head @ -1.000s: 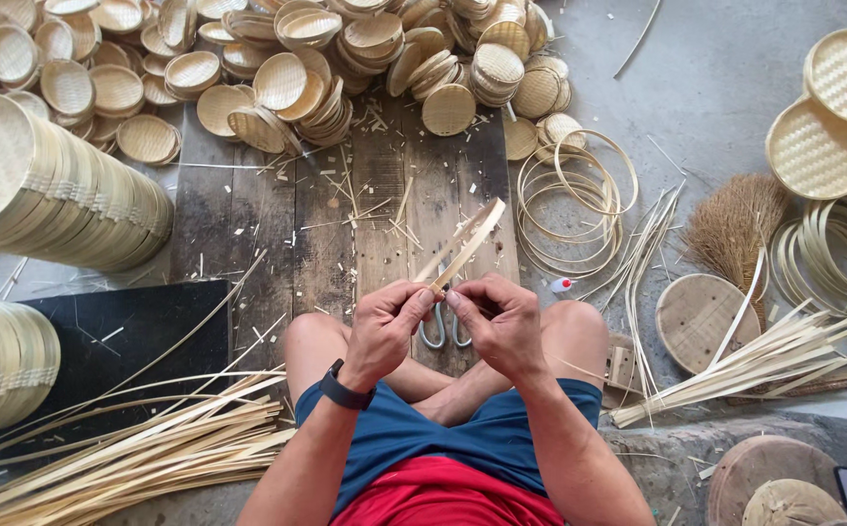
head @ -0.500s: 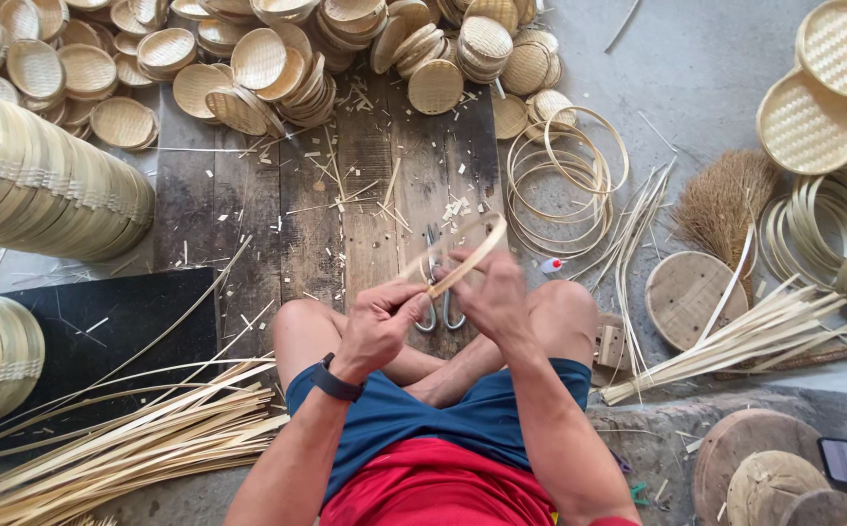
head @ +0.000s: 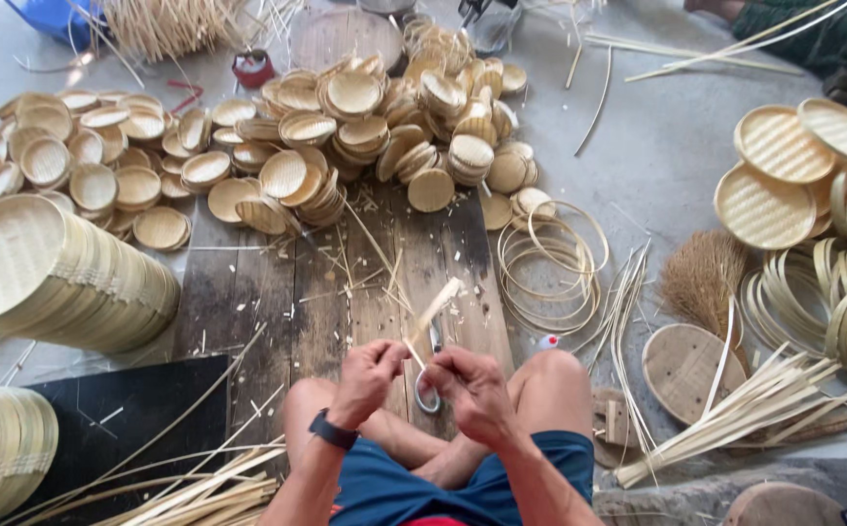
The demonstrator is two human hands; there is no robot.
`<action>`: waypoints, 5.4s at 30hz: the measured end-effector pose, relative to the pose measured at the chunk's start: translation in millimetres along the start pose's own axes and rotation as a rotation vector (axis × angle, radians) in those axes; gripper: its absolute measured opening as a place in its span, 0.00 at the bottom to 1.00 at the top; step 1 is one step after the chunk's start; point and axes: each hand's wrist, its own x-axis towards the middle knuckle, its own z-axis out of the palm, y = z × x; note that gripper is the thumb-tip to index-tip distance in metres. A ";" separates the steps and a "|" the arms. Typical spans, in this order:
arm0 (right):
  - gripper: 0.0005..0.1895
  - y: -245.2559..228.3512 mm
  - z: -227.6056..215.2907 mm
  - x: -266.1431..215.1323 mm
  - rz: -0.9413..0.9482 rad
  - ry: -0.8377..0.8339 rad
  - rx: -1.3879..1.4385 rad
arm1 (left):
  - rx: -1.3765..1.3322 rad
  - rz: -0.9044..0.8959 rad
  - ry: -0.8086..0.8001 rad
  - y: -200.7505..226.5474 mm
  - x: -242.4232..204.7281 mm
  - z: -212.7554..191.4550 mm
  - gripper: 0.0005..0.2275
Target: The person is assembling circular bamboo hoops by wrapping thin bamboo strips around a frame and trimming the excess with shears.
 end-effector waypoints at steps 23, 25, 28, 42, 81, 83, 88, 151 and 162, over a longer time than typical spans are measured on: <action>0.03 -20.3 13.3 39.9 -0.365 -0.241 -0.451 | 0.348 0.137 -0.030 -39.0 -7.0 -12.3 0.10; 0.02 -12.2 11.8 35.9 -0.284 -0.333 -0.215 | 0.227 0.033 0.008 -41.4 5.0 -19.9 0.11; 0.04 19.1 11.2 20.5 -0.093 -0.237 0.087 | 0.080 -0.106 0.044 -41.1 9.7 -43.1 0.12; 0.08 33.2 5.0 37.3 0.018 -0.157 -0.295 | 0.161 0.023 -0.044 -82.3 5.0 -47.6 0.11; 0.09 98.1 28.3 45.5 0.271 -0.032 1.078 | -0.263 0.189 0.238 19.9 3.7 17.1 0.13; 0.10 103.0 37.0 45.6 0.328 0.007 1.157 | -0.162 0.397 0.304 25.5 2.7 24.8 0.11; 0.10 92.5 51.8 48.8 0.339 -0.109 1.252 | 0.445 0.737 0.573 37.5 -8.8 38.8 0.09; 0.17 23.4 0.3 -16.3 0.151 -0.328 0.178 | 0.266 0.401 0.359 24.3 10.5 -26.3 0.06; 0.18 5.6 13.9 -35.4 0.142 -0.110 0.659 | 0.544 0.830 0.225 12.8 -18.9 -13.4 0.06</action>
